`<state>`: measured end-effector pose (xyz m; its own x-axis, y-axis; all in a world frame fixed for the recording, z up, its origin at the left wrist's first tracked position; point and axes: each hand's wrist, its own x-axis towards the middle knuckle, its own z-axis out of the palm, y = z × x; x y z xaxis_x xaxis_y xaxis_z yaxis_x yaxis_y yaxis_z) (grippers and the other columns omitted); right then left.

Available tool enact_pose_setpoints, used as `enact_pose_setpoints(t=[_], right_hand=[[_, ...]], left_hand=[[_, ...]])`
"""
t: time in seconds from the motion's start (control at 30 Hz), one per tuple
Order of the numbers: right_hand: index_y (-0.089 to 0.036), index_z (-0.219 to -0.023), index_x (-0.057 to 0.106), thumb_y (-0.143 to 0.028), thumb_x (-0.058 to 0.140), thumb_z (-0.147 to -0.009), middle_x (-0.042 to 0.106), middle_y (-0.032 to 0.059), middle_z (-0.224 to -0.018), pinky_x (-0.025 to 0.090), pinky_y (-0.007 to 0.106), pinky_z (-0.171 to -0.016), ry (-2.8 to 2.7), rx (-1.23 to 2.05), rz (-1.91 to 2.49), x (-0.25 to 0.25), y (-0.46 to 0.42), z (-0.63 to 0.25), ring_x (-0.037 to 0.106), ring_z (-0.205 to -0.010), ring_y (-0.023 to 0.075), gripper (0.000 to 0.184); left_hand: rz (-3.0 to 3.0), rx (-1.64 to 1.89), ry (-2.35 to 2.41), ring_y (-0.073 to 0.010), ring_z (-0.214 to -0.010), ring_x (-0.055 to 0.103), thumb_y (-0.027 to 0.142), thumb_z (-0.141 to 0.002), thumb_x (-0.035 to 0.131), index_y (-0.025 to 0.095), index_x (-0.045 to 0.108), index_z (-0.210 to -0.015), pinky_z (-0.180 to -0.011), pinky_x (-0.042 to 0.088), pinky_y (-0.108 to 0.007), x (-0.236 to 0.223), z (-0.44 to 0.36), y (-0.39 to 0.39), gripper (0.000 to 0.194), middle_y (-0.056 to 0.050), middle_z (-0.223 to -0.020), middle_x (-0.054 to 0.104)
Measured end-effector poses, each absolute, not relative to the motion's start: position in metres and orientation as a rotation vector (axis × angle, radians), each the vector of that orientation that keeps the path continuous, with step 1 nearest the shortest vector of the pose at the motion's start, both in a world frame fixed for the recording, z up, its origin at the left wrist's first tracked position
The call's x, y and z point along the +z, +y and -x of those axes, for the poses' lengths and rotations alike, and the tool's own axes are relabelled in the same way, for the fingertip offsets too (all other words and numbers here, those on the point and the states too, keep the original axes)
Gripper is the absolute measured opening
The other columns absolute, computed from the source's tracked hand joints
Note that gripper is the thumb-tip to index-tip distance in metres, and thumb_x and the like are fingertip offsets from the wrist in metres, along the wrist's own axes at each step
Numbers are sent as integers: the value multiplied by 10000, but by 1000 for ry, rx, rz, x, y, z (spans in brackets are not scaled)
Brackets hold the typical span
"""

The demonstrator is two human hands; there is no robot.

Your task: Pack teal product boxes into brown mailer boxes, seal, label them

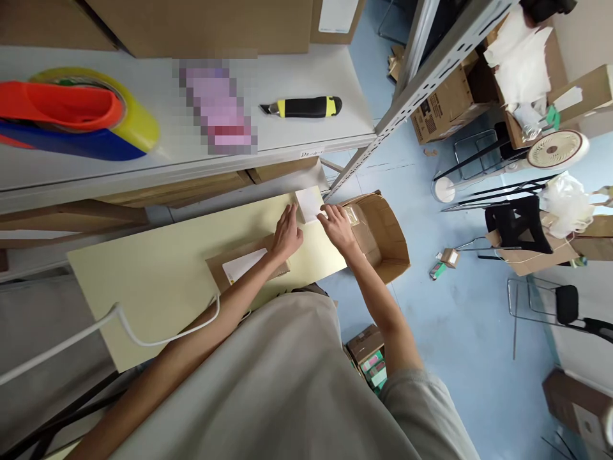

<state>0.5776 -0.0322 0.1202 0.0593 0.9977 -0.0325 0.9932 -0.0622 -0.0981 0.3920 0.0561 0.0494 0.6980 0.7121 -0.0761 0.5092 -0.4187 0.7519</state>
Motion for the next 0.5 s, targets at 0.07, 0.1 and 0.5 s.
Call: enact_pose_setpoints(t=[0.07,0.1,0.5], right_hand=[[-206,-1143,733,-184,484,-1150,705,152,-1363,414,446,-1130,-2151,191,2235,110,-38,-575,575,-1258,288,250],[-207,-1126,735,-190,474,-1158,709,146,-1351,415,437,-1126,-2168,218,2229,105,-43,-574,579,-1252,281,263],[-128,-1087,794,-23,547,-1040,738,198,-1315,450,402,-1133,-2232,1224,2525,87,-112,-568,668,-1241,286,273]], left_hand=[[-2156,241,840,-314,-1729,227,36,-894,487,52,257,-1743,-1404,281,-505,44,-396,63,880,-201,-1798,371],[-2177,186,794,-308,-1731,218,28,-891,487,45,288,-1732,-1402,280,-495,41,-399,65,864,-204,-1785,394],[-2260,-273,682,-415,-1707,248,17,-874,495,28,292,-1730,-1352,305,-595,20,-410,63,881,-236,-1766,410]])
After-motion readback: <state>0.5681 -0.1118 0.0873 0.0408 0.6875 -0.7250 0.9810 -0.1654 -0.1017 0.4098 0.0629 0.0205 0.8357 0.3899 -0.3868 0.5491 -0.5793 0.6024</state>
